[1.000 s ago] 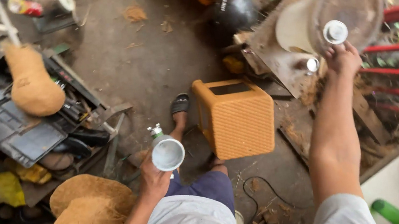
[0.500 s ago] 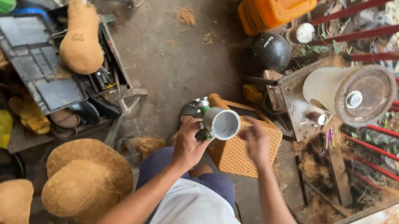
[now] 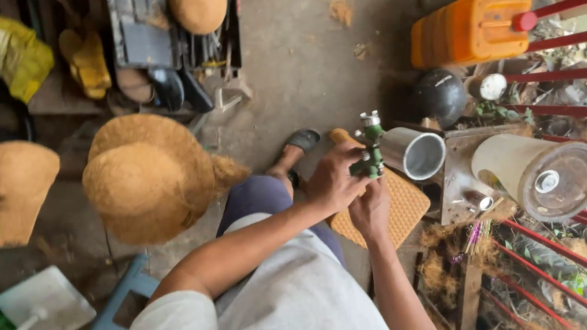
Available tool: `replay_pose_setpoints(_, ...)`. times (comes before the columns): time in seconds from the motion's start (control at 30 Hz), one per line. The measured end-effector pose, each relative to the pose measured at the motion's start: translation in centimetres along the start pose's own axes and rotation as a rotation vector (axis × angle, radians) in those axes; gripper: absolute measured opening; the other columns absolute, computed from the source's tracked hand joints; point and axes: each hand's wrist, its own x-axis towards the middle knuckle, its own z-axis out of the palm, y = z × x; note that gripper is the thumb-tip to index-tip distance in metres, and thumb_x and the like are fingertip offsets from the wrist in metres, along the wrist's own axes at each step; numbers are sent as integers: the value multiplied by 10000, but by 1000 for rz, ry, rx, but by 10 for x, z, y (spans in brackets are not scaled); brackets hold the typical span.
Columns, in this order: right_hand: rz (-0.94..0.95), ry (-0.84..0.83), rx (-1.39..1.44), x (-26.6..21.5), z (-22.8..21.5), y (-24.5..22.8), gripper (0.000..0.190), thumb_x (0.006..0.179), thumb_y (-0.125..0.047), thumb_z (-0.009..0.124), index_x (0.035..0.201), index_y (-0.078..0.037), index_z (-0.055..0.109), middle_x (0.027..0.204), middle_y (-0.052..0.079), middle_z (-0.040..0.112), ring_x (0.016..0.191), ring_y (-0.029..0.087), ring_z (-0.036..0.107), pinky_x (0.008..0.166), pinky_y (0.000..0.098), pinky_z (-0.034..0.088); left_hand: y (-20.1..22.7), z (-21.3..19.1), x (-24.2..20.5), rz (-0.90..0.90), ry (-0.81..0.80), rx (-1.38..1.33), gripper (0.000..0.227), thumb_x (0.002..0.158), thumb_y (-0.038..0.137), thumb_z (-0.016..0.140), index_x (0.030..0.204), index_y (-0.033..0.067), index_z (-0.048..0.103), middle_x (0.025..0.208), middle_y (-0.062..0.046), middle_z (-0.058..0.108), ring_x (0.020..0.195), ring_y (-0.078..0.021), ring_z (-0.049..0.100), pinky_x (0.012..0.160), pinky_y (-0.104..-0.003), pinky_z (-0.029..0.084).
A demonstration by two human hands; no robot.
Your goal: The person places a spray gun into a bucket, then picks up a yellow jerrycan, unscrews its red cap, removes a white inner seal, and reseals the container. The person sits on the floor during the cap removal and resealing steps.
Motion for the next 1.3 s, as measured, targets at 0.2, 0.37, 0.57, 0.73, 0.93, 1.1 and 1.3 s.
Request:
replay_pose_setpoints(0.2, -28, -9, -44, -25, 16, -6, 285, 884, -18, 649, 1169, -11, 662, 1037, 193, 649, 963, 376, 656, 897, 505, 522, 12, -22, -41, -27, 46, -9, 222, 773, 73, 816, 939, 38, 673, 889, -195, 642, 810, -350, 694, 739, -390, 613)
replay_pose_setpoints(0.37, -84, 1, 74, -37, 33, 16, 230, 889, -28, 690, 1119, -23, 683, 966, 166, 669, 898, 324, 669, 846, 485, 538, -8, -12, -78, 14, 122, 65, 280, 767, 126, 806, 1008, 63, 678, 966, -154, 653, 879, -358, 695, 734, -404, 592)
replay_pose_setpoints(0.57, -89, 158, 220, -39, 39, 45, 161, 896, -40, 746, 1054, -39, 711, 872, 130, 695, 812, 254, 686, 779, 460, 559, 17, -52, -86, 35, -102, -83, 365, 876, 103, 726, 1219, 29, 625, 1178, -238, 637, 1076, -406, 671, 911, -447, 581)
replay_pose_setpoints(0.73, -1, 336, 305, -36, 11, -24, 127, 931, -54, 740, 1023, 23, 698, 849, 173, 694, 787, 217, 651, 701, 455, 548, -29, -59, -92, 101, -228, -129, 402, 977, 265, 628, 1303, 33, 597, 1253, -213, 615, 1213, -388, 599, 987, -464, 526)
replay_pose_setpoints(0.93, 174, 458, 106, -1, -15, -43, 89, 920, -135, 714, 942, -55, 745, 686, 156, 682, 640, 246, 672, 603, 416, 527, -104, -109, -51, -91, -410, 134, 354, 897, 232, 705, 1239, 149, 669, 1148, -87, 675, 1056, -282, 676, 912, -387, 532)
replay_pose_setpoints(1.1, 388, 550, 294, 32, -21, -23, 100, 949, -169, 705, 917, -74, 706, 677, 96, 703, 610, 193, 678, 621, 378, 548, -153, -162, 27, -261, -601, 459, 376, 885, 186, 709, 1253, 131, 656, 1166, -130, 661, 1122, -341, 650, 968, -451, 511)
replay_pose_setpoints(1.3, 529, 784, 495, 59, -37, -17, 113, 910, -94, 725, 1023, -98, 731, 803, 71, 681, 709, 145, 655, 624, 357, 539, -130, -192, 155, -130, -631, 593, 337, 911, 179, 690, 1230, 74, 677, 1176, -185, 665, 1119, -394, 641, 961, -488, 502)
